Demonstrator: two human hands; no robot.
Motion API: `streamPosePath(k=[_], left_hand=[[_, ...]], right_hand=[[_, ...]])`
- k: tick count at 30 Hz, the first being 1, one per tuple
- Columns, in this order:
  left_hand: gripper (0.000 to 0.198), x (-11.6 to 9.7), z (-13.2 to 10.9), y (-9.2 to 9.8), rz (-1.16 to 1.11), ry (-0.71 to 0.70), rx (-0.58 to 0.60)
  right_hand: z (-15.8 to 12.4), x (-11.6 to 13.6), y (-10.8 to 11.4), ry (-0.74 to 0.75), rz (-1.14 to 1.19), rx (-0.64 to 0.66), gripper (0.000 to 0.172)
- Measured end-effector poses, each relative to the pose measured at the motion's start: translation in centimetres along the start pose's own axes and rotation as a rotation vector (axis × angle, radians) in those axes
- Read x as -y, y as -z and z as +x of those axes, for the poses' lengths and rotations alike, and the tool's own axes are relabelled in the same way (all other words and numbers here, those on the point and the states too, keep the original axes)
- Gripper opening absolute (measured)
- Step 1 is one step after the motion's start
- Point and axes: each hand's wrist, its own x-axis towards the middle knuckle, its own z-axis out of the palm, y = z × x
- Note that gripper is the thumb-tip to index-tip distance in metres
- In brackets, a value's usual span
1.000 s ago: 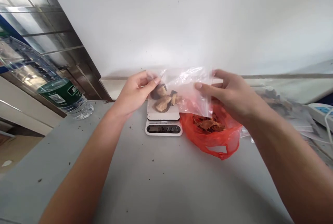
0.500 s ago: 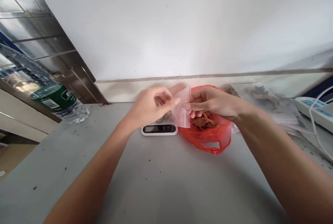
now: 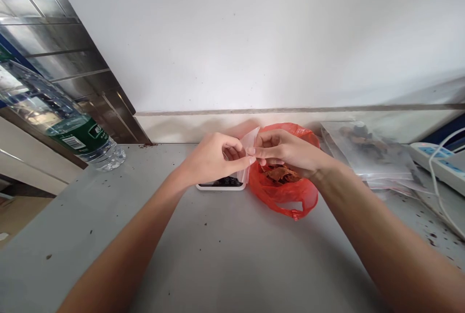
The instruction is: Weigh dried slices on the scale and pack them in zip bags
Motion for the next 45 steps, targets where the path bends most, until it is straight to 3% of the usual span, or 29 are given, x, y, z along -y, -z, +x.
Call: streamPosePath(k=[9, 21, 30, 45], left_hand=[[0.027, 0.0, -0.4, 0.9, 0.009, 0.054, 0.061], [0.030, -0.1, -0.2, 0.3, 0.076, 0.079, 0.001], [0.033, -0.2, -0.4, 0.4, 0.041, 0.079, 0.049], [0.037, -0.1, -0.4, 0.5, -0.058, 0.056, 0.123]], right_hand=[[0.1, -0.2, -0.4, -0.035, 0.066, 0.083, 0.042], [0.1, -0.6, -0.4, -0.108, 0.167, 0.076, 0.018], [0.1, -0.5, -0.4, -0.100, 0.099, 0.062, 0.011], [0.2, -1.3, 0.0, -0.069, 0.009, 0.038, 0.014]])
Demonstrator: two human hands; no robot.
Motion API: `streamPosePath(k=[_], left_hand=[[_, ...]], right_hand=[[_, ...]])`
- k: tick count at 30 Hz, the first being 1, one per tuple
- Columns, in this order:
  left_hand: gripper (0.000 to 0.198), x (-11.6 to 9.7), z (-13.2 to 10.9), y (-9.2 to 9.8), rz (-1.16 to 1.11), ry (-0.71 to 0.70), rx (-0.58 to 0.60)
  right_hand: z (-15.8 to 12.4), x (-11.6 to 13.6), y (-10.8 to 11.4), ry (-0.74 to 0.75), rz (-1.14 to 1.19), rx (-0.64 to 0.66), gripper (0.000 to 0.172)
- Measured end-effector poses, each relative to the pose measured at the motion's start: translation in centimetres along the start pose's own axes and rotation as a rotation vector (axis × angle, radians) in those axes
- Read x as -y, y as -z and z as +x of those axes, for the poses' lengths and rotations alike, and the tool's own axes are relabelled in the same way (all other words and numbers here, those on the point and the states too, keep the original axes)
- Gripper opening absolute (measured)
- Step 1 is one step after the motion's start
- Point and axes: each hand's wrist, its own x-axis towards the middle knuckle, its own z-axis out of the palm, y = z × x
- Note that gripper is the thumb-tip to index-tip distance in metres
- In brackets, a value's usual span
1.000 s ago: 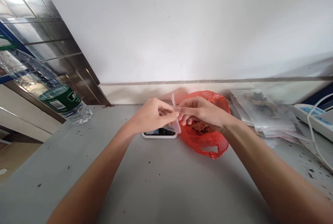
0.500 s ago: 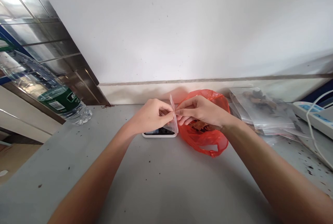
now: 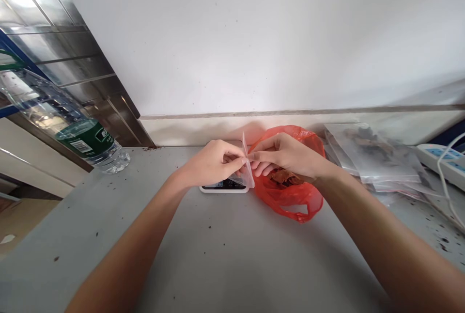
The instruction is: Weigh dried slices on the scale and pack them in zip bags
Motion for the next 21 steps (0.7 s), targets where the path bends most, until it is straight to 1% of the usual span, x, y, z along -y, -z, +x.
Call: streamPosePath(k=[8, 12, 16, 21], left_hand=[[0.037, 0.14, 0.13, -0.06, -0.072, -0.007, 0.006], [0.033, 0.30, 0.15, -0.03, -0.131, -0.011, 0.026], [0.034, 0.34, 0.16, -0.06, -0.123, 0.003, 0.039], [0.033, 0.29, 0.08, -0.02, -0.101, -0.009, 0.043]], right_hand=[[-0.11, 0.48, 0.06, 0.002, -0.024, 0.007, 0.012], [-0.35, 0.55, 0.09, -0.029, -0.009, -0.019, 0.014], [-0.37, 0.61, 0.13, -0.032, -0.008, -0.011, 0.017], [-0.34, 0.79, 0.06, -0.017, -0.044, -0.007, 0.009]])
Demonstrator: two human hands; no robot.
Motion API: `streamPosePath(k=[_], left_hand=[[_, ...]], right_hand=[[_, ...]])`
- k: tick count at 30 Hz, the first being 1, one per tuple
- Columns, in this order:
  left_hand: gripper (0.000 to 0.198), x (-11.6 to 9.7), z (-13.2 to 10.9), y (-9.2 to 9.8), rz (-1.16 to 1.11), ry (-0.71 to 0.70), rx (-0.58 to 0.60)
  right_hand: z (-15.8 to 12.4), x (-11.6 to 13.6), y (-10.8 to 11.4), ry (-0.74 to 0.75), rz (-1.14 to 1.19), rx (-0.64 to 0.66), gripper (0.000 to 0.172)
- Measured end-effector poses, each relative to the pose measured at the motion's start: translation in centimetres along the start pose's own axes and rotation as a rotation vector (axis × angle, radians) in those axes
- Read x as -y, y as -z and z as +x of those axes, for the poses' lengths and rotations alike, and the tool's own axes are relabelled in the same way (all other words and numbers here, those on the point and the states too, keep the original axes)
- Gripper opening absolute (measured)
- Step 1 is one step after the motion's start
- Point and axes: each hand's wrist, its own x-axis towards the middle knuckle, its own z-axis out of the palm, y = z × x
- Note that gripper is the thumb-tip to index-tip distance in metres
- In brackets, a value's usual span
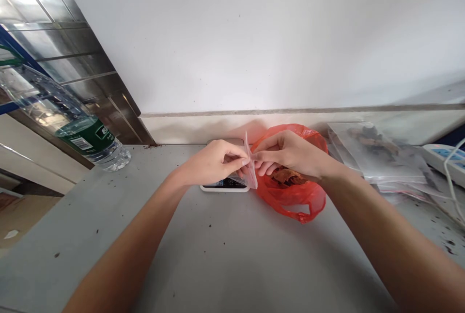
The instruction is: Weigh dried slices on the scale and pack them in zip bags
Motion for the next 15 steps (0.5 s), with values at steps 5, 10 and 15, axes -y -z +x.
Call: streamPosePath(k=[5, 10, 15], left_hand=[[0.029, -0.2, 0.1, -0.3, 0.105, 0.021, -0.085], [0.031, -0.3, 0.2, -0.4, 0.167, 0.095, -0.181], [0.023, -0.3, 0.0, 0.7, 0.110, 0.113, -0.399]], right_hand=[[-0.2, 0.9, -0.8, -0.007, -0.080, -0.091, 0.025], [-0.5, 1.8, -1.8, -0.044, -0.251, -0.246, 0.032], [-0.8, 2.0, -1.8, -0.128, -0.479, -0.485, 0.054]])
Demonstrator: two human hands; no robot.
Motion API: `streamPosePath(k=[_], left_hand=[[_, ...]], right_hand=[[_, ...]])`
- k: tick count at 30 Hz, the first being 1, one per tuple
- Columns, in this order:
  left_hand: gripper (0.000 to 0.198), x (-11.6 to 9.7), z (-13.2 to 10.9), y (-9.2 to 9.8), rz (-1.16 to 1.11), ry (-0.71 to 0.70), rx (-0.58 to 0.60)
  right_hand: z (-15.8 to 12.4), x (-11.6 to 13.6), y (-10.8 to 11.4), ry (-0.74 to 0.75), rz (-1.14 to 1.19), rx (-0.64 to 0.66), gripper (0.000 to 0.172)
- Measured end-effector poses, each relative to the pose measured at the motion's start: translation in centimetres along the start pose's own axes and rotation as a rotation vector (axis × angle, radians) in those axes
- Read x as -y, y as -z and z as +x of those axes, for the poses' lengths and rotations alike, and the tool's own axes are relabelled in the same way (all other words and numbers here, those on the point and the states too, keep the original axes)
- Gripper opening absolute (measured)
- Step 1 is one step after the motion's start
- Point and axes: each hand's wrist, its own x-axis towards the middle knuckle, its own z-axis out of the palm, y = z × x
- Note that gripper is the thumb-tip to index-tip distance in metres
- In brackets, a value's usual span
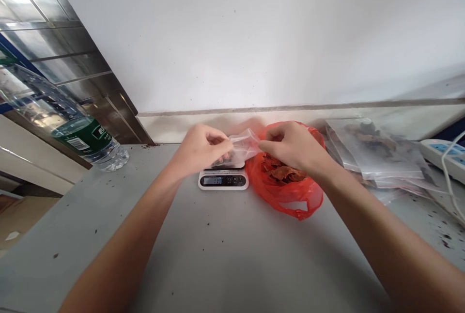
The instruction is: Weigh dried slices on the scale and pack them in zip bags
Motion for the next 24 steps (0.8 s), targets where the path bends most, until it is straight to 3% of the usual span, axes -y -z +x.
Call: streamPosePath(k=[3, 7, 10, 13, 16, 19, 20, 24], left_hand=[[0.022, 0.2, 0.0, -0.1, -0.030, -0.039, -0.046], [0.018, 0.3, -0.1, -1.3, -0.008, -0.088, -0.008], [0.022, 0.0, -0.4, -1.9, 0.033, -0.141, 0.006], [0.023, -0.3, -0.6, -1.9, 0.061, -0.227, 0.041], [0.025, -0.1, -0.5, -1.8, 0.034, -0.285, -0.079], [0.025, 0.6, 0.1, -1.7, -0.037, -0.216, -0.354], [0.030, 0.9, 0.3, -1.7, -0.094, -0.159, -0.385], [0.049, 1.4, 1.0, -1.7, -0.577, 0.071, -0.123]], right_hand=[[0.1, -0.3, 0.0, 0.013, -0.138, -0.117, 0.047], [0.5, -1.0, -0.4, 0.258, -0.062, -0.216, 0.012], [0.6, -1.4, -0.7, 0.401, 0.016, -0.036, 0.012], [0.6, -1.6, -0.6, 0.334, 0.001, 0.137, 0.006], [0.6, -1.8, 0.0, 0.300, -0.038, 0.153, 0.023], [0.8, -2.1, 1.2, 0.427, 0.034, 0.081, 0.069], [0.8, -2.2, 1.7, 0.474, 0.067, 0.056, 0.080], [0.7, -2.7, 3.9, 0.519, 0.156, 0.041, 0.098]])
